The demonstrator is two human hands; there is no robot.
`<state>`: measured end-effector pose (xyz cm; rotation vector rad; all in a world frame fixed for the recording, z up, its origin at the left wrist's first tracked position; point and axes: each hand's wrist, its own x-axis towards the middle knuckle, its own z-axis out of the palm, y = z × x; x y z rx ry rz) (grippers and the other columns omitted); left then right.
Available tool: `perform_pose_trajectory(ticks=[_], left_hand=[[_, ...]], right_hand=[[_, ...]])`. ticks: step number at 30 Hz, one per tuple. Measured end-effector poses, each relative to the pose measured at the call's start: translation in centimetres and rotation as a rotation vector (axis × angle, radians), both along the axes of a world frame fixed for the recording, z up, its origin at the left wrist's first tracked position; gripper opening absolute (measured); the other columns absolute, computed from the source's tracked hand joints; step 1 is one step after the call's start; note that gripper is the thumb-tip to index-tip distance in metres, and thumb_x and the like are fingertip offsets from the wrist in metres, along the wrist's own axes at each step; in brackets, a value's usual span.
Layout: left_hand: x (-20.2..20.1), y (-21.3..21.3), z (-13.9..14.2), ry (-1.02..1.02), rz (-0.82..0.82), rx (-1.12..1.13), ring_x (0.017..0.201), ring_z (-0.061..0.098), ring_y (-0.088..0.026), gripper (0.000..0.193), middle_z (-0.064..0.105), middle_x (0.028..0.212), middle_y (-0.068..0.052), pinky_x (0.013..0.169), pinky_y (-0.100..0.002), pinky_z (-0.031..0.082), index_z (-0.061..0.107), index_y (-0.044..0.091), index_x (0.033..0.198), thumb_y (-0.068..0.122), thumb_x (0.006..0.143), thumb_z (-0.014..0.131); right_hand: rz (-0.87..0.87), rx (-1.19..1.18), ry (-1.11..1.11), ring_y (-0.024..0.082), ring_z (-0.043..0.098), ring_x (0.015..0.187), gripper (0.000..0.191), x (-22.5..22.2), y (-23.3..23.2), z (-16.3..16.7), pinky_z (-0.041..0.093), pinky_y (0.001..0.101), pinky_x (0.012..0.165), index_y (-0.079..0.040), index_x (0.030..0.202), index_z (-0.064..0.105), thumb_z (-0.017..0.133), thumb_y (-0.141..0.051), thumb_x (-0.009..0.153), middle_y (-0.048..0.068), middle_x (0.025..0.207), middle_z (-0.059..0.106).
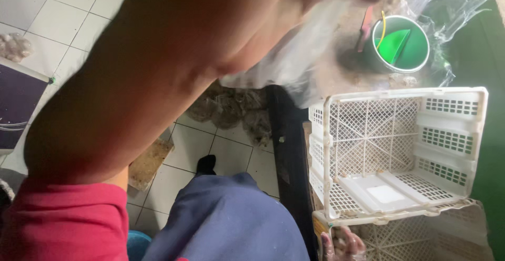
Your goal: The person picks fried food pieces from a plastic crate and fills a plastic bag, then ties the bag closed and sets it with other filled bags on the floor. The person then opens a new bag and fills it with meatballs taken from a crate, working one item at a time.
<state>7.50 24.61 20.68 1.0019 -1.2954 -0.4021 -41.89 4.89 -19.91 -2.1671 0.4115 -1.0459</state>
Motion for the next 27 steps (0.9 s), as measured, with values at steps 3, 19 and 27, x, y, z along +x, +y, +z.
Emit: perform_pose_trajectory(ticks=[3, 19, 27], left_hand=[[-2.2, 4.5, -2.6, 0.023, 0.090, 0.123, 0.114, 0.064, -0.014, 0.076, 0.065, 0.124, -0.010, 0.090, -0.032, 0.056, 0.041, -0.002, 0.147, 0.065, 0.111, 0.045], [-7.3, 18.2, -7.6, 0.560, -0.121, 0.183, 0.119, 0.062, -0.018, 0.088, 0.056, 0.137, -0.013, 0.098, -0.036, 0.057, 0.026, -0.003, 0.166, 0.045, 0.106, 0.068], [-6.8, 16.8, -8.6, 0.141, 0.098, 0.545, 0.086, 0.068, -0.012, 0.070, 0.073, 0.105, -0.008, 0.073, -0.024, 0.055, 0.055, -0.003, 0.150, 0.048, 0.101, 0.060]], right_hand=[[-0.250, -0.042, 0.135, 0.028, 0.061, 0.118, 0.050, 2.8, 2.8, 4.3, 0.062, 0.0388, 0.093, -0.005, 0.129, 0.054, 0.081, -0.020, 0.089, 0.021, 0.126, 0.047], [-0.207, -0.070, 0.552, 0.043, 0.064, 0.118, 0.095, 20.8, -3.6, 2.0, 0.054, 0.0505, 0.099, 0.003, 0.165, 0.028, 0.074, -0.030, 0.089, 0.031, 0.130, 0.063], [-0.265, 0.102, 0.576, 0.033, 0.074, 0.095, 0.053, 21.9, -3.7, 2.5, 0.059, 0.0432, 0.082, -0.003, 0.129, 0.062, 0.072, -0.036, 0.090, 0.019, 0.103, 0.074]])
